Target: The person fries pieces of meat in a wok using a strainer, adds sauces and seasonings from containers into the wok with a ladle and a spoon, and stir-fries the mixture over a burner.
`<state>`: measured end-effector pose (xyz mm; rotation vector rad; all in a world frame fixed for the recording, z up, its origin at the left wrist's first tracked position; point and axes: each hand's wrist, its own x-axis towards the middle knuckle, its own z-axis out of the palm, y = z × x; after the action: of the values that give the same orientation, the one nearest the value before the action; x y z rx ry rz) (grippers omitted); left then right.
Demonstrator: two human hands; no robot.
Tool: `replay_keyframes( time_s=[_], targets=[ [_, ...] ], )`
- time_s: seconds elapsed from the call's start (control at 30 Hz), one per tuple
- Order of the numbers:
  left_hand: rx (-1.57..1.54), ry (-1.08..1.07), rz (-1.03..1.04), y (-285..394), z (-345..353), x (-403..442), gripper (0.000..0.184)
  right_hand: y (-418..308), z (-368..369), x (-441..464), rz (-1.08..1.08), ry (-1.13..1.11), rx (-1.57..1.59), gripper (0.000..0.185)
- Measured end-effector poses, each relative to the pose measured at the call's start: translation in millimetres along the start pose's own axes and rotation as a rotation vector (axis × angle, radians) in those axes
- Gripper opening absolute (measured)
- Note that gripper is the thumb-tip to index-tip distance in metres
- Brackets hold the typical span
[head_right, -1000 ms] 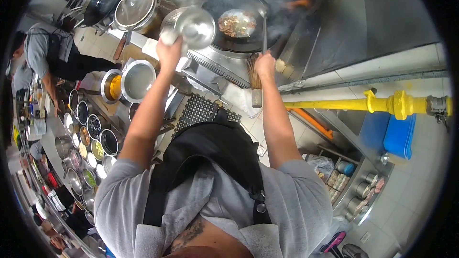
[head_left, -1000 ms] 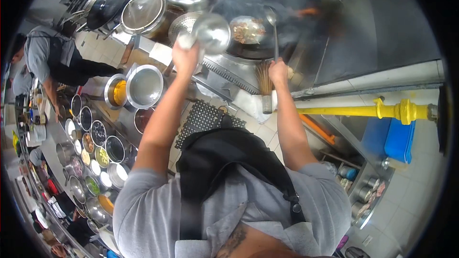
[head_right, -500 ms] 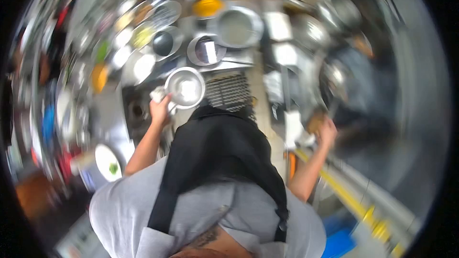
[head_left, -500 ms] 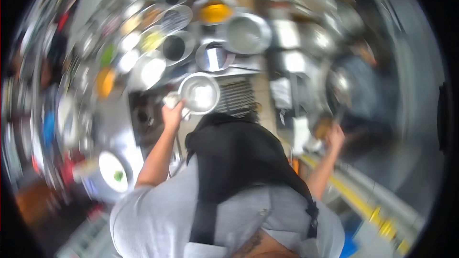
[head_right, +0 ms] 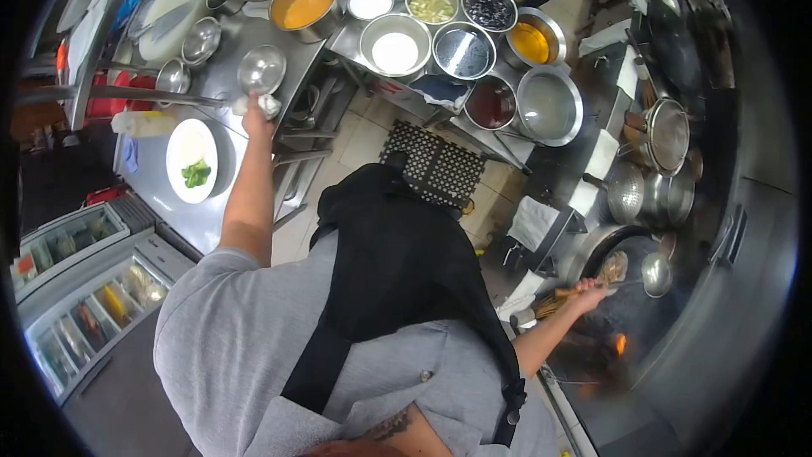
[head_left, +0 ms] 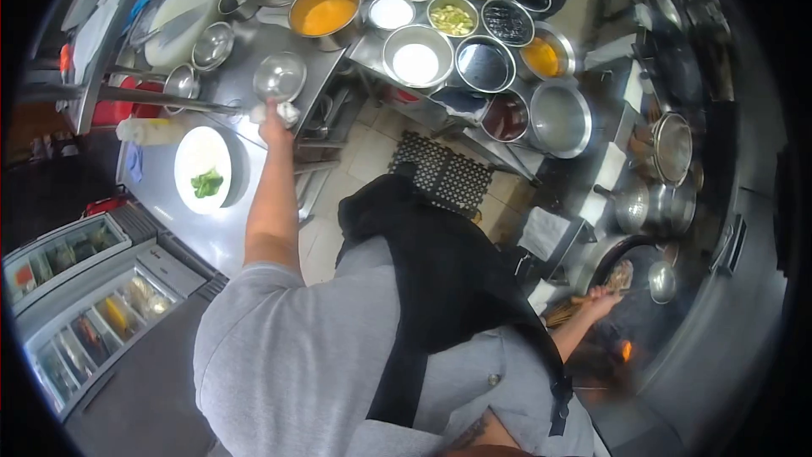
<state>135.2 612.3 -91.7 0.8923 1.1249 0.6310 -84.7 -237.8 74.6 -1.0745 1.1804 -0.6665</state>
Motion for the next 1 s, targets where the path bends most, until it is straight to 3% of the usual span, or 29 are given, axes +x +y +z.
replay_keyframes(
  time_s=[0.07, 0.13, 0.17, 0.23, 0.37, 0.43, 0.53, 0.63, 0.67, 0.7, 0.73, 0.77, 0.83, 0.9, 1.0],
  targets=[
    [0.04, 0.025, 0.027, 5.8, 0.2, -8.9, 0.061, 3.8, 36.1, -39.1, -0.029, -0.021, 0.009, 0.034],
    [0.528, 0.184, 0.13, -0.4, -12.9, -3.6, 0.079, 12.2, 65.0, -80.4, -0.033, -0.134, 0.053, 0.031],
    [0.534, 0.168, 0.13, -1.2, -17.4, 0.8, 0.079, 21.7, 71.8, -93.8, -0.019, -0.202, 0.081, 0.027],
    [1.236, 0.196, 0.214, -5.8, -18.9, 5.3, 0.096, 34.3, 94.1, -125.6, -0.039, -0.332, 0.055, 0.022],
    [1.285, 0.154, 0.252, -1.2, -6.0, 2.0, 0.102, 61.7, 134.0, -171.7, 0.073, -0.675, -0.04, 0.015],
    [1.29, 0.165, 0.253, 10.7, 2.1, -7.5, 0.114, 77.5, 154.5, -176.4, 0.207, -0.814, -0.14, 0.014],
    [1.215, 0.295, 0.204, 21.2, 13.9, -25.0, 0.117, 82.4, 209.7, -211.6, 0.192, -0.885, -0.277, 0.024],
    [1.074, 0.36, 0.229, 28.4, 12.4, -57.6, 0.104, 102.1, 242.6, -215.8, 0.214, -0.912, -0.349, 0.031],
    [1.034, 0.334, 0.461, 25.0, 6.7, -66.3, 0.094, 114.4, 247.6, -211.3, 0.185, -0.928, -0.379, 0.03],
    [0.983, 0.303, 0.69, 20.8, 2.4, -75.9, 0.084, 118.6, 254.6, -214.8, 0.137, -0.927, -0.448, 0.029],
    [0.977, 0.199, 0.944, 15.1, 0.9, -91.2, 0.058, 124.8, 258.5, -213.6, 0.128, -0.947, -0.456, 0.028],
    [0.983, 0.186, 0.948, 7.8, 1.8, -108.7, 0.058, 130.6, 259.0, -209.2, 0.122, -0.967, -0.464, 0.028],
    [0.731, -0.408, 0.855, -4.3, 2.9, -141.4, 0.039, 137.8, 261.6, -207.8, 0.124, -0.972, -0.494, 0.028],
    [0.86, -0.631, 0.75, -20.3, 3.8, -164.6, 0.03, 140.9, 264.0, -208.0, 0.122, -0.985, -0.522, 0.029],
    [0.936, -0.86, 0.632, -44.0, 10.0, -190.6, 0.036, 140.8, 265.6, -215.6, 0.16, -0.97, -0.574, 0.031]
  ],
)
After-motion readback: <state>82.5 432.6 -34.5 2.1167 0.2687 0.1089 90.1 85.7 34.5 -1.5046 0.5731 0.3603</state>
